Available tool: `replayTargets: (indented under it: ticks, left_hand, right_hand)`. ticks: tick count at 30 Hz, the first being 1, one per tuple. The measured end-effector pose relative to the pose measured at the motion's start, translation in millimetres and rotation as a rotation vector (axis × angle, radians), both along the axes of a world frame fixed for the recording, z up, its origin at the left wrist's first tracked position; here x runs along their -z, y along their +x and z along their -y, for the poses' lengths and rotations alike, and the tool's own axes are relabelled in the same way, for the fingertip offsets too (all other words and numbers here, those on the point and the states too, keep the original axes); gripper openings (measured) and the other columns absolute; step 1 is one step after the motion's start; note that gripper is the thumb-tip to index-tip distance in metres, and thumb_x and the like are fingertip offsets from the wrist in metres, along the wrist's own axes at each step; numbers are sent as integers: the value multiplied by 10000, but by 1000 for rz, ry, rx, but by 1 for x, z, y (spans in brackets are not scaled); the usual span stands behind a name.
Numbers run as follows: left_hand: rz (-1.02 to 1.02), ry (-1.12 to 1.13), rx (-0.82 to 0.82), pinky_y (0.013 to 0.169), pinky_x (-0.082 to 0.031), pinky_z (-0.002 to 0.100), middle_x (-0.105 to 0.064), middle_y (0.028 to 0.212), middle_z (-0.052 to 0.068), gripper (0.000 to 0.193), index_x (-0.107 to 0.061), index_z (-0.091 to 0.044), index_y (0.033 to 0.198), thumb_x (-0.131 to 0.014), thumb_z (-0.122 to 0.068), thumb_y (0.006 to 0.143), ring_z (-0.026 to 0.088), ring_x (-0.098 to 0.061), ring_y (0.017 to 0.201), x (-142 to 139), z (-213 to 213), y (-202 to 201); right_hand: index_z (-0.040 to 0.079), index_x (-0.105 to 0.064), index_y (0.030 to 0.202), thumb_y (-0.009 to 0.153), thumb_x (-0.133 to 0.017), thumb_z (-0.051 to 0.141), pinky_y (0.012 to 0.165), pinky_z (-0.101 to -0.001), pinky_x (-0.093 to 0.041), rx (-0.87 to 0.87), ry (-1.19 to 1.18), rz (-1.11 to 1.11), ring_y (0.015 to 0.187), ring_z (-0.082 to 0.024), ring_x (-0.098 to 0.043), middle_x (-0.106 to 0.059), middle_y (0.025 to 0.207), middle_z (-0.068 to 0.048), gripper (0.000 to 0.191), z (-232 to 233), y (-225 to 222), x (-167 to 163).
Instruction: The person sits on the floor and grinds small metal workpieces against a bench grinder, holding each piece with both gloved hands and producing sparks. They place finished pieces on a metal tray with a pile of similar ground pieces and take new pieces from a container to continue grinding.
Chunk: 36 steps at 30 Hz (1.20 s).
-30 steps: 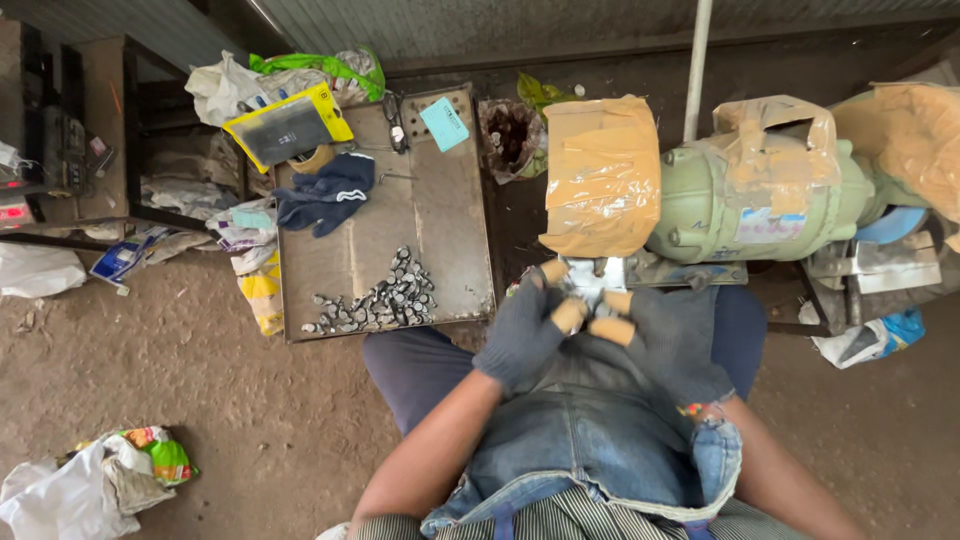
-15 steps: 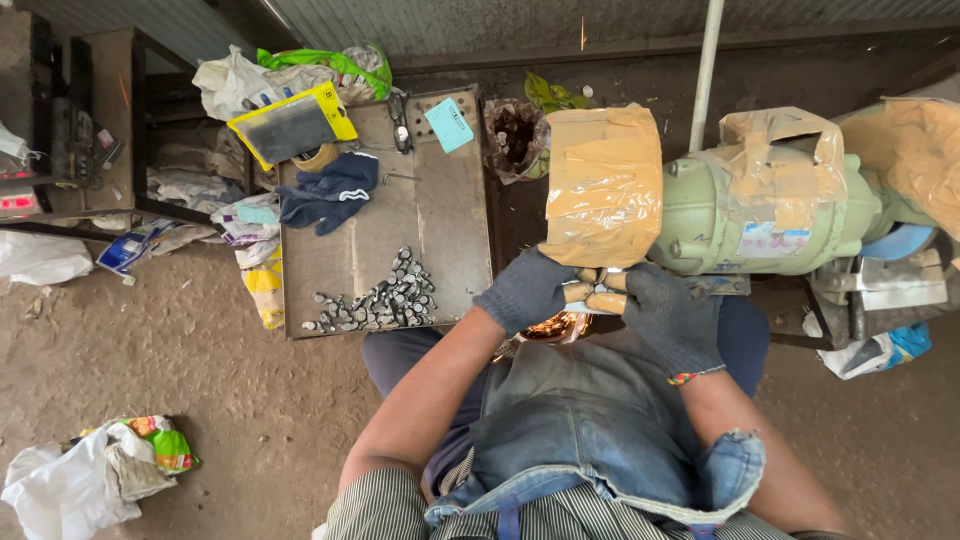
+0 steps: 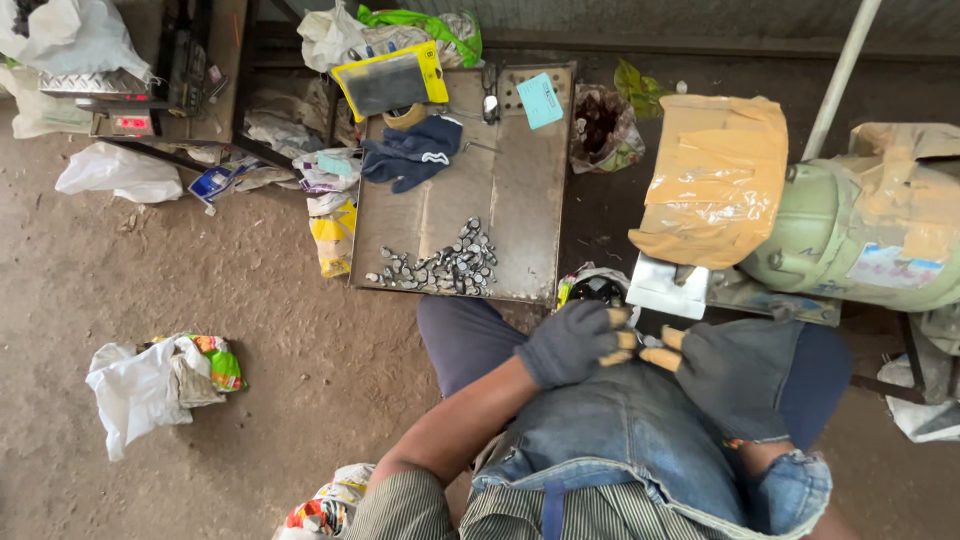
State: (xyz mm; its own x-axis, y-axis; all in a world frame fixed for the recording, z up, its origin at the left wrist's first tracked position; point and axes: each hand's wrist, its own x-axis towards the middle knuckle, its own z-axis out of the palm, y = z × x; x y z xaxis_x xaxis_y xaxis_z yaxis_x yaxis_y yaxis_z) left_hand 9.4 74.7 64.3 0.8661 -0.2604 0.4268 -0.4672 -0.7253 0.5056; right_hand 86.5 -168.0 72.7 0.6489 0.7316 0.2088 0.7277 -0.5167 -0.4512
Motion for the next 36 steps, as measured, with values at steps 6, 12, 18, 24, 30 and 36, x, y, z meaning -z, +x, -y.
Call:
replayTargets:
  ticks: [6, 12, 18, 24, 30, 36]
  left_hand:
    - [-384, 634, -667, 813, -512, 490, -642, 1147, 174, 525, -601, -104, 1208, -694, -119, 692, 382, -581, 1081, 27, -94, -7]
    - [-551, 466, -693, 872, -539, 502, -655, 1169, 141, 282, -632, -144, 1182, -637, -150, 900, 373, -630, 1121, 30, -139, -8]
    - [-552, -1121, -564, 773, -562, 355, -712, 1050, 166, 253, -672, -25, 1215, -509, -115, 1043, 225, -678, 925, 5, -37, 1]
    - [-338, -860, -304, 969, -543, 366, -711, 1217, 154, 326, -609, 2, 1329, -568, -148, 1043, 227, -689, 1121, -17, 55, 1]
    - [-40, -127, -287, 894, -513, 514, -692, 1148, 215, 333, -677, -49, 1127, -721, -241, 858, 426, -653, 1050, -14, 27, 58]
    - [-188, -132, 8, 911, -560, 481, -723, 1148, 146, 269, -717, -86, 1106, -710, -262, 902, 375, -688, 1067, -5, 9, 92]
  right_hand:
    - [85, -733, 1014, 854, -730, 400, 729, -419, -506, 46, -119, -209, 851, -324, -649, -651, 906, -105, 352, -3, -10, 46]
    - [78, -742, 1030, 844, -740, 349, 725, -390, -511, 27, 44, -259, 841, -309, -657, -653, 897, -114, 329, -17, -12, 3]
    - [48, -721, 1122, 807, -789, 315, 687, -378, -510, 78, 196, -230, 794, -296, -668, -680, 910, -116, 419, -28, -20, -52]
    - [45, -708, 1114, 893, -743, 215, 810, -366, -529, 53, 330, -196, 926, -283, -686, -693, 996, -116, 281, -25, -12, -57]
    - [42, -724, 1077, 897, -756, 295, 823, -397, -502, 337, 117, -189, 956, -297, -676, -700, 986, -134, 313, -20, 18, -51]
    - [149, -781, 1035, 834, -740, 358, 795, -392, -499, 337, 44, -20, 956, -234, -702, -743, 1021, -41, 293, -27, 26, -65]
